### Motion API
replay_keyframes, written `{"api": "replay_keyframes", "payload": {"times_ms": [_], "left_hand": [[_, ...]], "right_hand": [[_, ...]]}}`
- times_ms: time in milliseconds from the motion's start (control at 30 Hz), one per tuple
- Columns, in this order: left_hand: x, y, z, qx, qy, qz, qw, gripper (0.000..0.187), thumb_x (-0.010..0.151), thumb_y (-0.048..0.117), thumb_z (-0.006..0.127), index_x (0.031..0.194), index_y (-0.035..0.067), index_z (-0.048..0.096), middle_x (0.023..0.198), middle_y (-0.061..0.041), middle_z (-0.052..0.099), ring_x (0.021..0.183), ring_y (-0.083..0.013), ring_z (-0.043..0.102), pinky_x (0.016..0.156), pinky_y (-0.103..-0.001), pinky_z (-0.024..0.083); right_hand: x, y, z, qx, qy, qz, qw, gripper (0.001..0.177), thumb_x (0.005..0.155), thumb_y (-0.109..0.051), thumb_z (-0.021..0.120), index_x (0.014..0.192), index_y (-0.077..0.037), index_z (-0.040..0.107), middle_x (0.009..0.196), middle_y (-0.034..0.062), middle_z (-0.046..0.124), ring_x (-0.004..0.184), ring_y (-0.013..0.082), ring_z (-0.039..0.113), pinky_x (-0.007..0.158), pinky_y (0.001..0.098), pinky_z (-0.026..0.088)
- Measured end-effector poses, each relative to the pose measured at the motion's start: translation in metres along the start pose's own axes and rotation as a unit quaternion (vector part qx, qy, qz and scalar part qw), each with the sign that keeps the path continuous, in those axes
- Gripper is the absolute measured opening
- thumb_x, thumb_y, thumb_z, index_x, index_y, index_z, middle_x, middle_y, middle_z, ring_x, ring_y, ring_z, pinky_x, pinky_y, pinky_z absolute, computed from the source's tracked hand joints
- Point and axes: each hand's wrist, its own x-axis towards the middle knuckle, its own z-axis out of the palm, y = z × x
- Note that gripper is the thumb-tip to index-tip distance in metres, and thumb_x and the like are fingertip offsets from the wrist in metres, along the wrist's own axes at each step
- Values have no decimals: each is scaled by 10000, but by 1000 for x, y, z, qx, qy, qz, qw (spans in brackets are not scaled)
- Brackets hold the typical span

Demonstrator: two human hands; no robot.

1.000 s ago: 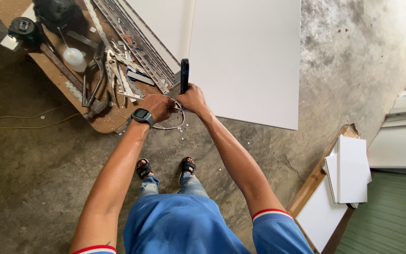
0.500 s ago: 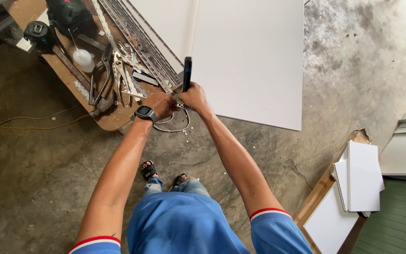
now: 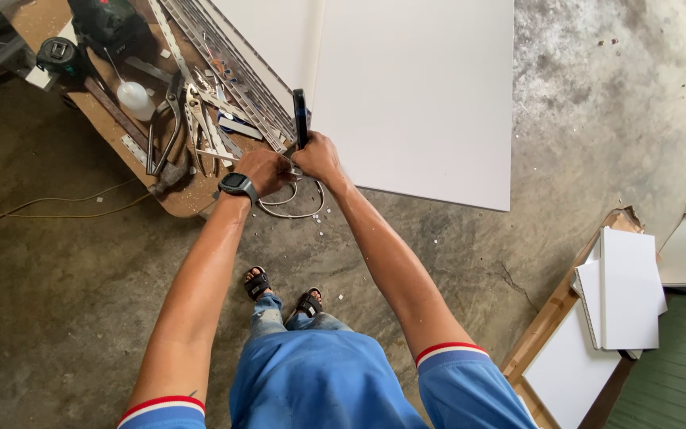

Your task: Measure and cut white melamine boards using a utility knife and other workshop tools.

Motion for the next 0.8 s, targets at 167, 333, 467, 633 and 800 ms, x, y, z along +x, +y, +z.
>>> {"api": "replay_keyframes", "payload": {"times_ms": [167,333,467,633,800], "left_hand": [[2,-6,6,-22,24,21,999,194,929,362,726,869,192,799,736,-46,722,640,-214,633,608,-389,512],[2,-7,5,-13,4,16,1000,154,936,322,720,890,199,801,742,-50,726,644,-233,641,600,-406,524],[4,-8,3,-14,14,30,999,152,913,343,736,932,213,812,798,-56,748,693,-268,671,627,-426,537],[3,-8,1,-27,19,32,999,174,898,365,752,951,213,817,838,-51,763,750,-278,697,666,-424,547],[1,-7,-2,-23,12,30,999,133,916,327,740,982,246,822,861,-45,772,770,-272,704,674,-422,556]], "right_hand": [[-7,-18,-10,18,-37,47,998,171,783,-172,696,888,-49,752,638,104,706,509,173,668,530,345,562],[-11,-24,-16,70,-39,51,995,141,765,-95,637,828,5,714,618,103,688,482,171,668,485,337,572],[-7,-18,-15,61,-39,50,996,127,734,-72,645,819,0,706,630,104,684,481,168,652,492,339,567],[2,-4,-11,99,-46,57,992,53,737,-54,657,763,-58,610,604,52,598,493,163,596,472,358,528],[4,-1,-19,137,-85,53,985,170,739,-13,632,673,-91,495,567,6,504,467,141,523,409,334,470]]}}
